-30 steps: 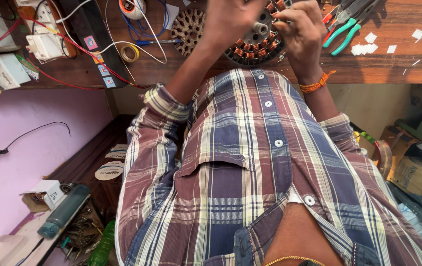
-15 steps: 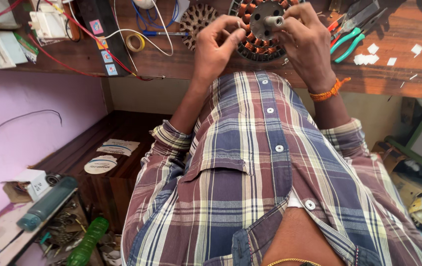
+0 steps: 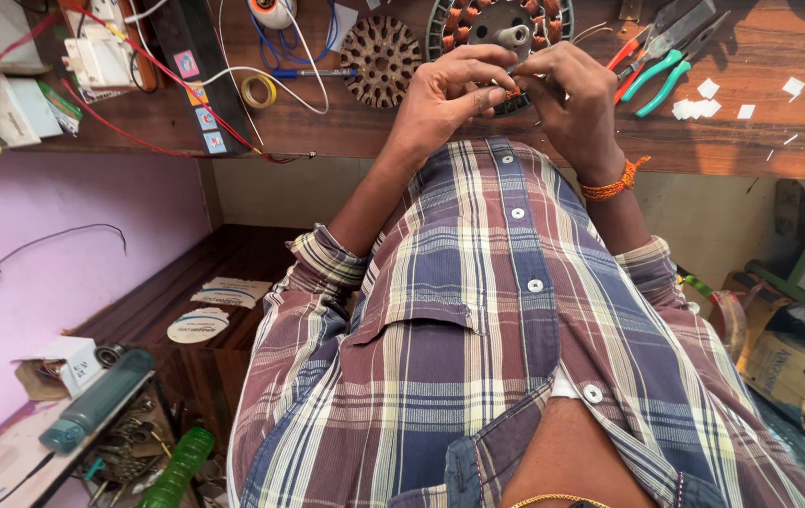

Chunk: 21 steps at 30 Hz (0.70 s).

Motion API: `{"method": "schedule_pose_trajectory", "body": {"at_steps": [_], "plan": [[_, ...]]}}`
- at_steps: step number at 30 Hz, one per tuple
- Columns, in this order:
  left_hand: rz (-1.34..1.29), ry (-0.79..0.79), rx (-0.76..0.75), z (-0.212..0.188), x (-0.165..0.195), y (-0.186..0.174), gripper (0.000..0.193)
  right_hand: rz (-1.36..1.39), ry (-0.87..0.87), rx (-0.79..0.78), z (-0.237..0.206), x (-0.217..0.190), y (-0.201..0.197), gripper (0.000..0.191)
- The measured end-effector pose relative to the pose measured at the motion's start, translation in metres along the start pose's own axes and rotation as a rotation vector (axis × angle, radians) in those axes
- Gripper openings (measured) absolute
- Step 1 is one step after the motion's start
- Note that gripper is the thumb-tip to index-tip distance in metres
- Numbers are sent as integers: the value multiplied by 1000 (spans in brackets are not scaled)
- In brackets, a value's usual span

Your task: The person works on a copper-wound motor stator at a workbench, manipulating the coil windings and connecting wires to the stator terminals by hand, pressing and securing the wire ends into place around the winding.

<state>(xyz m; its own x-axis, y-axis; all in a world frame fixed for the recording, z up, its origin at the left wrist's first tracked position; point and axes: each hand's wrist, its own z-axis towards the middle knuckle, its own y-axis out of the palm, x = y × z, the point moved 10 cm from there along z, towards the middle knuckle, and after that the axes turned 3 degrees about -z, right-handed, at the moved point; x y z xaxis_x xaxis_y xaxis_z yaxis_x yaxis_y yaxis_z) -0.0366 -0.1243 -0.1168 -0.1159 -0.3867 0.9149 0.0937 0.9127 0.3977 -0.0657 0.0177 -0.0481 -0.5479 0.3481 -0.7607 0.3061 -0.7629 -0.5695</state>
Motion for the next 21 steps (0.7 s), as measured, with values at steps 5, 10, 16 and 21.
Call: {"method": "schedule_pose_trajectory", "body": {"at_steps": [5, 10, 16, 21], "plan": [[359, 179, 106, -4, 21, -4, 14, -124, -76, -40, 3, -12, 5, 10], [526, 264, 169, -4, 39, -4, 16, -218, -105, -62, 13, -19, 9, 43], [736, 401, 188, 4, 67, 2, 16, -143, -31, -41, 26, -5, 17, 35], [753, 440, 282, -8, 59, -6, 16, -21, -60, 14, 26, -1, 22, 26]]}}
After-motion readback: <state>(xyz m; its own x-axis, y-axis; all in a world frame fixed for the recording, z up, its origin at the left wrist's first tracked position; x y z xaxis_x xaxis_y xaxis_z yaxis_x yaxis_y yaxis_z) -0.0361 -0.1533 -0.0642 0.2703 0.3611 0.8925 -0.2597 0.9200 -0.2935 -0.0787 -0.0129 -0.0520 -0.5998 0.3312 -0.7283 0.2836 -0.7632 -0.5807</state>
